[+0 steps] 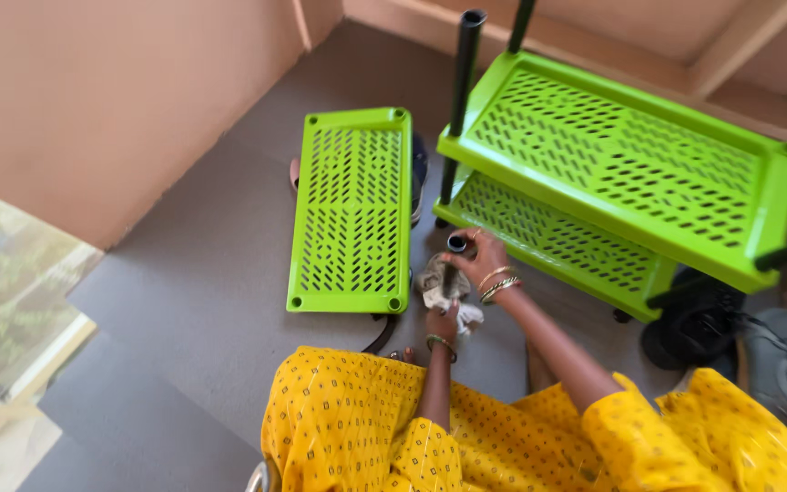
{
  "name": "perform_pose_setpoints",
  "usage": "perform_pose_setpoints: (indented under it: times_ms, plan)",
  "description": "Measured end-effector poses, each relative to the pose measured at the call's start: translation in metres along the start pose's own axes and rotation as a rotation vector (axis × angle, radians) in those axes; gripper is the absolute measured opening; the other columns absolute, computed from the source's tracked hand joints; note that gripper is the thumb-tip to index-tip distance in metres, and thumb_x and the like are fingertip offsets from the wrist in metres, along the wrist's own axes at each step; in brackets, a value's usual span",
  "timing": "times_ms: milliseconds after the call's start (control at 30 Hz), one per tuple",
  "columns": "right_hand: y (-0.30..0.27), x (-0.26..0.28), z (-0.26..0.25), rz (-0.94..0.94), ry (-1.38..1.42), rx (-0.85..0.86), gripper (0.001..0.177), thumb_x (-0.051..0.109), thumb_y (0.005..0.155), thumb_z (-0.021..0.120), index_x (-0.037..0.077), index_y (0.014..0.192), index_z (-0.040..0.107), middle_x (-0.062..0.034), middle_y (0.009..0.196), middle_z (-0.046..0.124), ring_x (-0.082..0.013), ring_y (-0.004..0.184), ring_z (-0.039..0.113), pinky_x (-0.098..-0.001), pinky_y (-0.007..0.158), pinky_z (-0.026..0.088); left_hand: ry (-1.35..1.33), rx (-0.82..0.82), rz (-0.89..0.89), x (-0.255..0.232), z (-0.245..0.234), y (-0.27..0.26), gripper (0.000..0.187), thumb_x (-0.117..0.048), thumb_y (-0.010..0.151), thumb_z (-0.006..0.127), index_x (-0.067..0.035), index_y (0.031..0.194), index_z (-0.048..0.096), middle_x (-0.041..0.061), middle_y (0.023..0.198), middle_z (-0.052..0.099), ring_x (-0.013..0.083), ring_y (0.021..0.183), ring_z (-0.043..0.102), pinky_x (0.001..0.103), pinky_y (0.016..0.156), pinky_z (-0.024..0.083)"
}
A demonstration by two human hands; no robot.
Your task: The person wipes a green plastic stool top with a cloth, then wipes and inserts black metal legs into the stool's corner sockets. The person handles the stool top and legs one at a time, cleaning each leg before insertion.
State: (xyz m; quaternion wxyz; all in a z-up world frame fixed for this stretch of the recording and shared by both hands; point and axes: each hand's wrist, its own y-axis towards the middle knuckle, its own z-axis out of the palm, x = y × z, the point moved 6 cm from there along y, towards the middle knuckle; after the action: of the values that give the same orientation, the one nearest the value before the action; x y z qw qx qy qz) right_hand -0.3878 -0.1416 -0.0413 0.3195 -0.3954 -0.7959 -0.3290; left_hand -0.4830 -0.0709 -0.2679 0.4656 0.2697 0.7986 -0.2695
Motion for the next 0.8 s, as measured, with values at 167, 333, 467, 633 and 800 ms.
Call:
perform_pose_setpoints:
  times_ms: [167,333,467,633,800]
  plan:
    - [0.015,0.083,-0.131,-0.279,-0.309,-0.120,0.045,0.021,0.077,0.089,0.010,0.115,0.069,-0.0144,0.105,0.072,-0.0339,0.100,0.069,-0.0443,0.090,0.055,0.132,0.060,0.215,-0.129,-0.033,0.004,0.058,-0.059,0.097,0.055,-0.004,0.090,0.071,0.024,0.091,0.071,0.0448,0.085,0.068,0.054,0.075,0.053]
    - [-0.041,0.128,-0.231,-0.363,-0.115,-0.381,0.045,0.018,0.089,0.086,0.005,0.117,0.053,-0.0171,0.118,0.067,-0.0253,0.095,0.075,-0.0347,0.071,0.063,0.335,0.099,0.517,-0.299,-0.141,-0.003,0.052,-0.055,0.097,0.048,-0.013,0.093,0.079,0.019,0.093,0.074,0.0412,0.086,0.070,0.052,0.076,0.056]
    - [-0.044,0.150,-0.241,-0.231,0.026,-0.421,0.045,0.019,0.088,0.086,0.004,0.112,0.052,-0.0119,0.099,0.072,-0.0202,0.088,0.076,-0.0317,0.068,0.063,0.325,0.246,0.821,-0.395,-0.206,-0.041,0.052,-0.051,0.102,0.055,-0.006,0.088,0.075,0.018,0.090,0.074,0.0325,0.079,0.069,0.042,0.074,0.053]
    - [-0.039,0.180,-0.220,-0.233,0.165,-0.377,0.043,0.019,0.087,0.086,0.006,0.111,0.053,-0.0099,0.097,0.076,-0.0178,0.085,0.078,-0.0301,0.070,0.061,-0.406,0.542,0.709,-0.423,-0.236,-0.062,0.040,-0.038,0.107,0.060,0.000,0.102,0.073,0.003,0.090,0.069,0.0098,0.082,0.059,0.029,0.074,0.048]
    - [-0.022,0.197,-0.198,-0.138,0.359,-0.401,0.039,0.012,0.087,0.082,0.007,0.116,0.056,-0.0095,0.101,0.077,-0.0152,0.087,0.076,-0.0280,0.072,0.061,-0.751,0.827,0.509,-0.397,-0.216,-0.075,0.032,-0.026,0.105,0.057,-0.003,0.123,0.070,-0.002,0.103,0.074,0.0063,0.090,0.064,0.025,0.083,0.053]
